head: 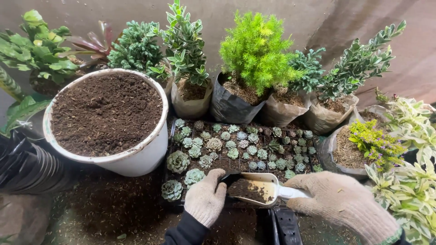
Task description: Potting small succulent cuttings into plastic nursery bags using soil and a hand scoop.
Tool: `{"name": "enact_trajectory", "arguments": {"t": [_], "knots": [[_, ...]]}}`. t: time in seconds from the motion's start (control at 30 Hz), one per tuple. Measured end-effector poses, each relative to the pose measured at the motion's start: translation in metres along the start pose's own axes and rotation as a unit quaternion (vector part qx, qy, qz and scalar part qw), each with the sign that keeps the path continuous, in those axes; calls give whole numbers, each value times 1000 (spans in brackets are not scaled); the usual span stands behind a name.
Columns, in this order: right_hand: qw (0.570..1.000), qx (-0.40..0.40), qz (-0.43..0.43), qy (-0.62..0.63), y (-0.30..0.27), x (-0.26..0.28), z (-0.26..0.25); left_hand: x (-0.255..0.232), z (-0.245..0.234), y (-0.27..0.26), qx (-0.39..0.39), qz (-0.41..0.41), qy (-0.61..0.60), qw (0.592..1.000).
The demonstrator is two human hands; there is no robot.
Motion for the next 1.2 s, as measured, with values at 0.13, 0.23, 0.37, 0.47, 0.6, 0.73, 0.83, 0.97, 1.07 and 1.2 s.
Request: {"name": "enact_trajectory", "arguments": {"t": [0.13,0.23,0.37,0.47,0.6,0.73,0.83,0.97,1.07,1.2], "knots": [[998,16,34,-55,-19,1,-23,-1,1,0,4,-10,0,1000],[998,-10,2,-69,-21,6,-30,1,1,1,-5,0,2,1000],[997,-22,-21,-67,-15,22,-28,5,5,3,-20,36,4,999],[999,-12,-25,-31,-12,32,-25,0,4,3,-20,68,-8,997],[997,-28,-51,-50,-1,31,-19,1,3,3,-30,64,1,998],[994,-30,-60,-81,2,28,-18,6,9,6,-60,84,9,995],[993,-58,-58,-84,9,23,-17,4,7,6,-52,74,8,996],[992,-43,-88,-84,5,39,-18,4,8,7,-42,55,16,998],[993,-12,-56,-100,-4,35,-21,2,9,6,-42,67,10,997],[994,7,-15,-106,-25,23,-40,1,2,4,-52,62,3,997]]}}
Point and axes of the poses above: each hand's wrist, its own y-axis towards the middle knuckle, its own z-axis out of the palm, x = y × z, the point moved 8 cm from there along y, towards the middle knuckle, and after that the axes turned 5 degrees about -y, right-handed, at the moved point
